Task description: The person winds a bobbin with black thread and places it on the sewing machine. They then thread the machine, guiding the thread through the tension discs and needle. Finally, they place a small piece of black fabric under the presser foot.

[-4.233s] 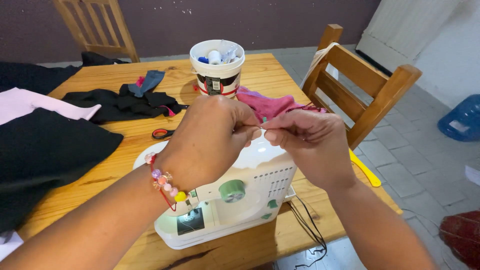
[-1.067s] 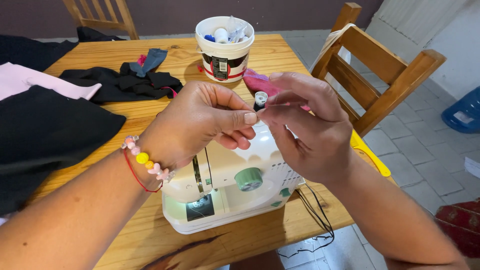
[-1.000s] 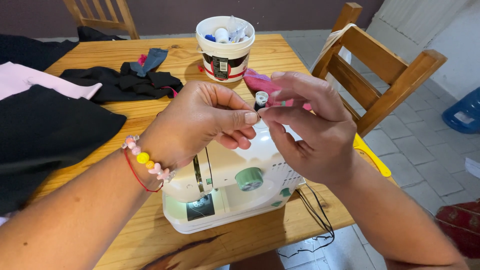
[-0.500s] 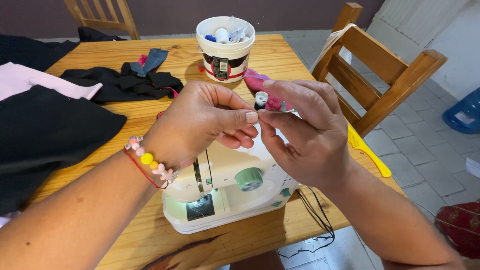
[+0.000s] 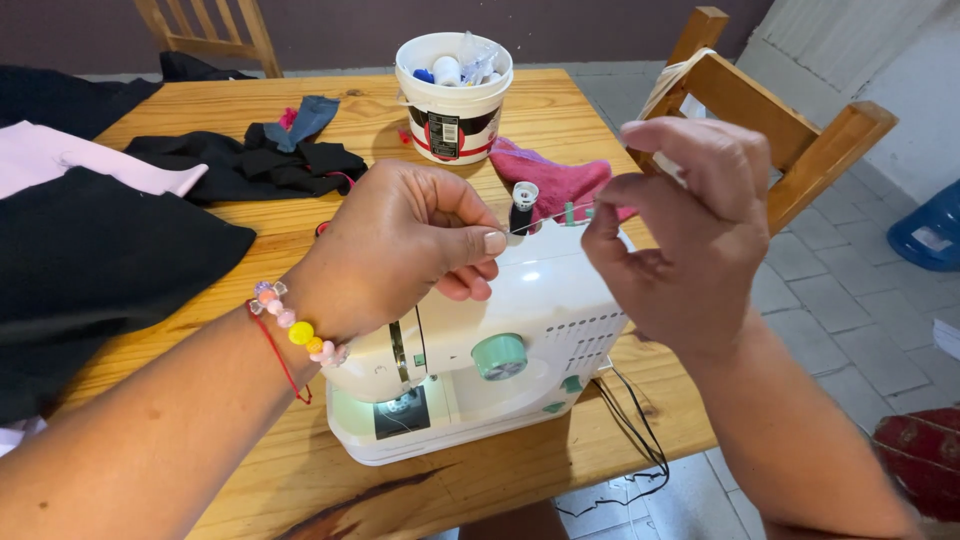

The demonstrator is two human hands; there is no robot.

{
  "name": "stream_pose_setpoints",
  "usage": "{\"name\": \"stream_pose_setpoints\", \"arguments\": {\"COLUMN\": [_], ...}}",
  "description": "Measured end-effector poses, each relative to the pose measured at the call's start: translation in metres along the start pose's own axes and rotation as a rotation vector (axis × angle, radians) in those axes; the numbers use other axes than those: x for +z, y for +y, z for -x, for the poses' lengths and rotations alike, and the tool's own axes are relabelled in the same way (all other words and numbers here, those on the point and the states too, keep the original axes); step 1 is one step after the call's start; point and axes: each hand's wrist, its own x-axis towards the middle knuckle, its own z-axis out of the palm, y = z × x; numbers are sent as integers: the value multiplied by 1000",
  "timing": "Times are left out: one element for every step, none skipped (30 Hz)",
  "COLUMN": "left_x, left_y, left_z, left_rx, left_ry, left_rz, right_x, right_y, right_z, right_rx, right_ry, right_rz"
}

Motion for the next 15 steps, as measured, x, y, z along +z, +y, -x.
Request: {"name": "stream_pose_setpoints", "arguments": {"left_x": [-1, -1, -1, -1, -1, 0, 0, 1, 1, 1, 0, -2, -5, -7, -21], "left_y": [-3, -7, -7, -7, -8, -7, -5, -4, -7, -10, -14, -10, -8, -9, -33], "left_z": [-2, -3, -3, -3, -3, -2, -2, -1, -1, -1, -1, 6, 13, 21, 34], "left_rx": [20, 39, 39, 53, 67, 64, 94, 124, 121, 264, 407, 386, 611, 824, 790], "left_ry": [-9, -16, -16, -2, 12, 11, 24, 38, 37, 69, 101, 105, 165, 223, 229], "left_rz": [3, 6, 6, -34, -73, -72, -125, -178, -175, -346, -517, -510, -621, -726, -714], "right_x": [-1, -2, -4, -6, -7, -7, -6, -6, -9, -11, -13, -24, -35, -45, -52], "right_y": [3, 7, 9, 12, 14, 15, 15, 15, 14, 13, 12, 9, 6, 2, 34], "right_z": [1, 3, 5, 8, 10, 11, 12, 13, 15, 16, 18, 19, 20, 23, 79], "right_rx": [-10, -19, -19, -2, 15, 16, 12, 7, 8, 80, 152, 156, 186, 215, 218], "right_ry": [7, 15, 15, 18, 21, 18, 20, 21, 18, -54, -126, -138, -182, -239, -265], "right_rz": [-1, -4, -5, 14, 33, 32, 43, 53, 51, 42, 33, 15, 17, 10, -15]}}
